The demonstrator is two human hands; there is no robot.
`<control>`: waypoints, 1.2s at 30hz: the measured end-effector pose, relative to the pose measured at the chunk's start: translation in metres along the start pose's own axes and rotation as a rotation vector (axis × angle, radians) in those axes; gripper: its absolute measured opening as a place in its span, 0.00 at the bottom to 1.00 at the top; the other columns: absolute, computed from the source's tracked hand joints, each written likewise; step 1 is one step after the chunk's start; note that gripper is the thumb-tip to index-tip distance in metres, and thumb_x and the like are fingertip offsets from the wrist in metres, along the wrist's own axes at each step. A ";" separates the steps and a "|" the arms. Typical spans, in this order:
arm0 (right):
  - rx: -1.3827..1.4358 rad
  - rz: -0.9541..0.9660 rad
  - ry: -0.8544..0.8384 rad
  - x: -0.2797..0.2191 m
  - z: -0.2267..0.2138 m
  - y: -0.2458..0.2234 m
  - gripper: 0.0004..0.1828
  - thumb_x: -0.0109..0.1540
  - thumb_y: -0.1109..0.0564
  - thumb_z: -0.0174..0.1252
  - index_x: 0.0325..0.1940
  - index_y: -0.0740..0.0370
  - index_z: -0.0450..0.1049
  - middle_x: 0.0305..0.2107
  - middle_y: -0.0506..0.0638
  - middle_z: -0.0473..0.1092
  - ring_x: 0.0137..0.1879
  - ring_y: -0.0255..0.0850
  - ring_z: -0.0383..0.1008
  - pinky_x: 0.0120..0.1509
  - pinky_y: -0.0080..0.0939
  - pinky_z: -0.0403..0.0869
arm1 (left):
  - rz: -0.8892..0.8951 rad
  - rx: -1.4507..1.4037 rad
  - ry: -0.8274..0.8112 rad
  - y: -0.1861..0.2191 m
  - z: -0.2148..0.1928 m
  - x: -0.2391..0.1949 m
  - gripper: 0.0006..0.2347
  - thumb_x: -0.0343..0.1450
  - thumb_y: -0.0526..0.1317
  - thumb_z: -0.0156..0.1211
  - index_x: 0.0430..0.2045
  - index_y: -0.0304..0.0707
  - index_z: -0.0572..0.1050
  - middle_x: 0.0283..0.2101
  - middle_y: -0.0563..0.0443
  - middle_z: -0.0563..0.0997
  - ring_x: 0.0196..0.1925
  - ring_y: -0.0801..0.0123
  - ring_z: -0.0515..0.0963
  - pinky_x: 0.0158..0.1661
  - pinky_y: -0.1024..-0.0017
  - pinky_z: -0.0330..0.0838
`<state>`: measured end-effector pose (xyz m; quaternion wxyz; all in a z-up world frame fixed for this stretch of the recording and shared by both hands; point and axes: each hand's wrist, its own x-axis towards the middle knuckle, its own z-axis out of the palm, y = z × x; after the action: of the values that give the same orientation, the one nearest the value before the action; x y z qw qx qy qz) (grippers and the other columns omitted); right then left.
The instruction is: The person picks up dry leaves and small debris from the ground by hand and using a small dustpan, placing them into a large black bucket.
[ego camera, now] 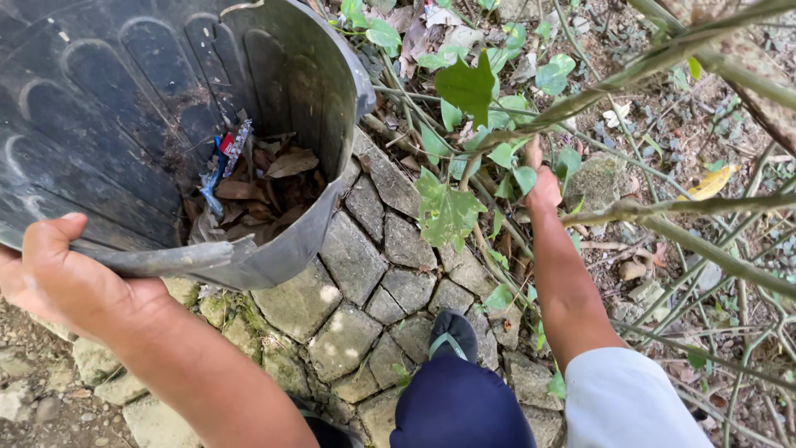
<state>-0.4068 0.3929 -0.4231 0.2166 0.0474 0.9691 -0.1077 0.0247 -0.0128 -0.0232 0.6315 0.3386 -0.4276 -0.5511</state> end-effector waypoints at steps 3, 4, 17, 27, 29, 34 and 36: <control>0.097 -0.025 0.021 -0.015 -0.014 0.005 0.21 0.65 0.49 0.57 0.56 0.65 0.69 0.39 0.61 0.74 0.43 0.52 0.78 0.45 0.51 0.77 | -0.003 0.036 0.014 -0.001 0.005 0.003 0.29 0.62 0.25 0.57 0.63 0.22 0.65 0.59 0.28 0.75 0.59 0.43 0.78 0.62 0.48 0.79; 0.204 -0.004 0.027 -0.023 -0.025 0.005 0.20 0.65 0.50 0.56 0.55 0.66 0.69 0.38 0.60 0.74 0.41 0.51 0.79 0.43 0.50 0.78 | -0.017 0.015 0.012 -0.001 0.007 0.000 0.31 0.62 0.26 0.57 0.65 0.24 0.64 0.60 0.28 0.75 0.60 0.43 0.78 0.63 0.48 0.79; -0.023 -0.255 -0.079 -0.125 -0.056 0.038 0.13 0.67 0.54 0.53 0.46 0.66 0.76 0.32 0.61 0.75 0.33 0.49 0.77 0.39 0.51 0.77 | -0.044 0.242 0.120 -0.007 0.025 -0.003 0.39 0.58 0.30 0.64 0.69 0.33 0.59 0.63 0.36 0.70 0.63 0.47 0.77 0.62 0.49 0.74; 0.265 0.062 -0.074 -0.153 -0.069 0.060 0.13 0.70 0.55 0.54 0.43 0.68 0.78 0.29 0.56 0.75 0.31 0.44 0.77 0.33 0.47 0.77 | -0.087 0.188 0.056 0.001 0.019 0.007 0.40 0.57 0.30 0.60 0.70 0.30 0.58 0.63 0.32 0.72 0.63 0.43 0.77 0.62 0.47 0.74; 0.460 0.105 -0.059 -0.159 -0.048 0.057 0.11 0.68 0.54 0.56 0.44 0.65 0.78 0.30 0.56 0.75 0.32 0.45 0.76 0.35 0.48 0.77 | -0.097 0.151 0.155 -0.001 0.014 0.012 0.41 0.56 0.29 0.62 0.70 0.32 0.55 0.63 0.34 0.68 0.62 0.44 0.75 0.61 0.47 0.75; 0.463 -0.124 0.256 -0.162 0.000 0.068 0.12 0.63 0.55 0.61 0.44 0.67 0.77 0.33 0.61 0.76 0.39 0.54 0.79 0.47 0.55 0.76 | -0.199 0.116 0.181 0.014 0.015 0.023 0.41 0.53 0.28 0.59 0.67 0.30 0.56 0.60 0.30 0.72 0.57 0.41 0.78 0.58 0.51 0.79; 0.468 -0.158 0.452 -0.170 0.015 0.074 0.18 0.67 0.52 0.61 0.53 0.70 0.71 0.41 0.66 0.76 0.46 0.62 0.77 0.52 0.61 0.73 | -0.242 0.156 0.213 0.022 0.016 0.025 0.41 0.51 0.28 0.58 0.65 0.32 0.56 0.58 0.32 0.72 0.56 0.43 0.81 0.55 0.55 0.78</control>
<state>-0.2374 0.4531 -0.3775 -0.0298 0.0433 0.9424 -0.3303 0.0195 -0.0329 0.0077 0.5741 0.4918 -0.3560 -0.5493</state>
